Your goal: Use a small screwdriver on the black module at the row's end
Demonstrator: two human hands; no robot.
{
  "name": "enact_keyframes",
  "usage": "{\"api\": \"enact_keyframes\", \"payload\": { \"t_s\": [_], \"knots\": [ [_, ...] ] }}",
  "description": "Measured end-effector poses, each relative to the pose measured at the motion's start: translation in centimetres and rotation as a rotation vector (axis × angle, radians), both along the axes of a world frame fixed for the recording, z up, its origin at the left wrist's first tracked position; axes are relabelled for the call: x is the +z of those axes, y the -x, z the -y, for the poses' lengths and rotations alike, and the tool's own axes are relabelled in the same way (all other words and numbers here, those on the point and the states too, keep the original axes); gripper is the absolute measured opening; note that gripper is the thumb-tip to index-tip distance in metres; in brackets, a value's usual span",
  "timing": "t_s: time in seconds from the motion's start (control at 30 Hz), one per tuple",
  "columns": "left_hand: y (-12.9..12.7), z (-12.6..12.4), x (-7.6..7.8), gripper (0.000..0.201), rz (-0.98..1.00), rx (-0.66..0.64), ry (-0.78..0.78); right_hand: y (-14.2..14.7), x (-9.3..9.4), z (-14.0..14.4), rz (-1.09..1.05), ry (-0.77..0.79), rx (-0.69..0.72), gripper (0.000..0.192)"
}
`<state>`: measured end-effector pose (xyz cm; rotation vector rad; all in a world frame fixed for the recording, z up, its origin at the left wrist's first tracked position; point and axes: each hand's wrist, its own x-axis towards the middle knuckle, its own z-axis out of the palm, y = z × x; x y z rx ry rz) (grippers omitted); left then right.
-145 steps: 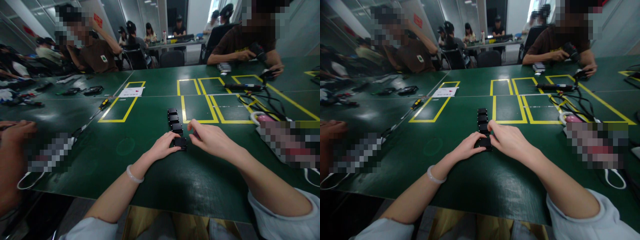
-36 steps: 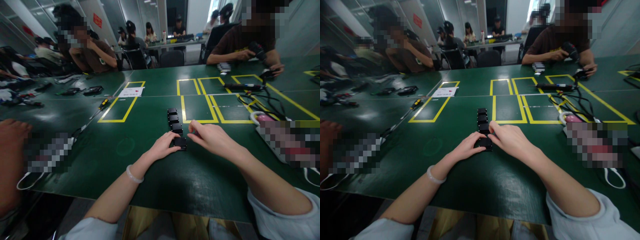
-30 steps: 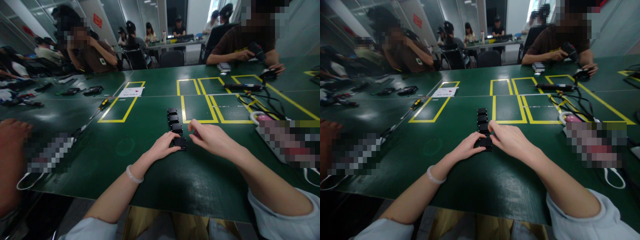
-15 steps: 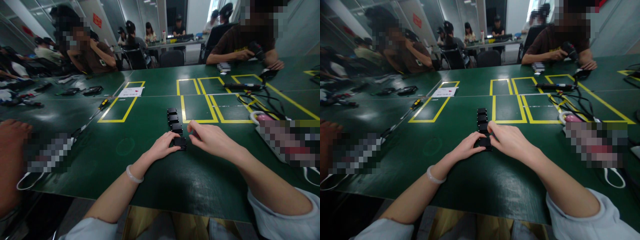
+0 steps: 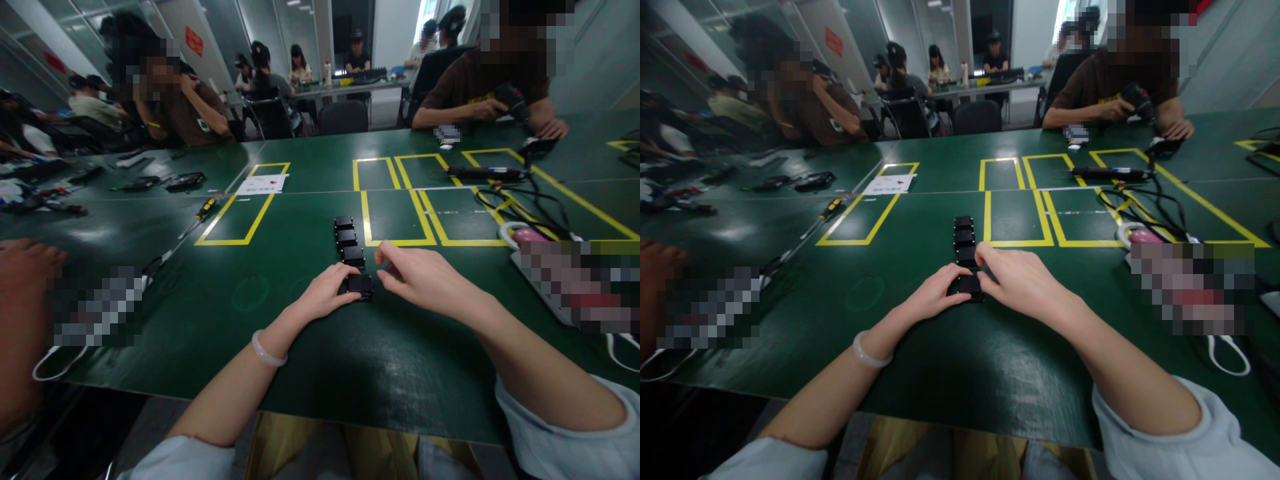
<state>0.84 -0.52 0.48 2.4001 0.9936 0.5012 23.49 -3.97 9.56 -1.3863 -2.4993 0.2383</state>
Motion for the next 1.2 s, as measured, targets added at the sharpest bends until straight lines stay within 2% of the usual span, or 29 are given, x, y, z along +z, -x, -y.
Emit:
{"api": "enact_keyframes", "payload": {
  "t_s": [0.1,0.2,0.67,1.2],
  "knots": [
    [0.02,-0.03,-0.07,0.039,0.002,0.003,0.001,-0.06,-0.03,-0.09,0.028,0.016,-0.011,0.017],
    [0.03,-0.03,0.02,0.038,-0.009,-0.001,0.012,-0.22,-0.1,-0.25,0.039,0.022,0.001,0.012],
    [0.06,-0.03,-0.01,0.036,-0.004,-0.01,-0.001,-0.92,0.07,-0.86,-0.082,0.047,-0.055,0.01],
    [0.01,-0.1,-0.04,0.036,0.001,-0.009,0.002,-0.69,0.0,-0.73,-0.067,0.057,-0.035,0.01]
  ]
}}
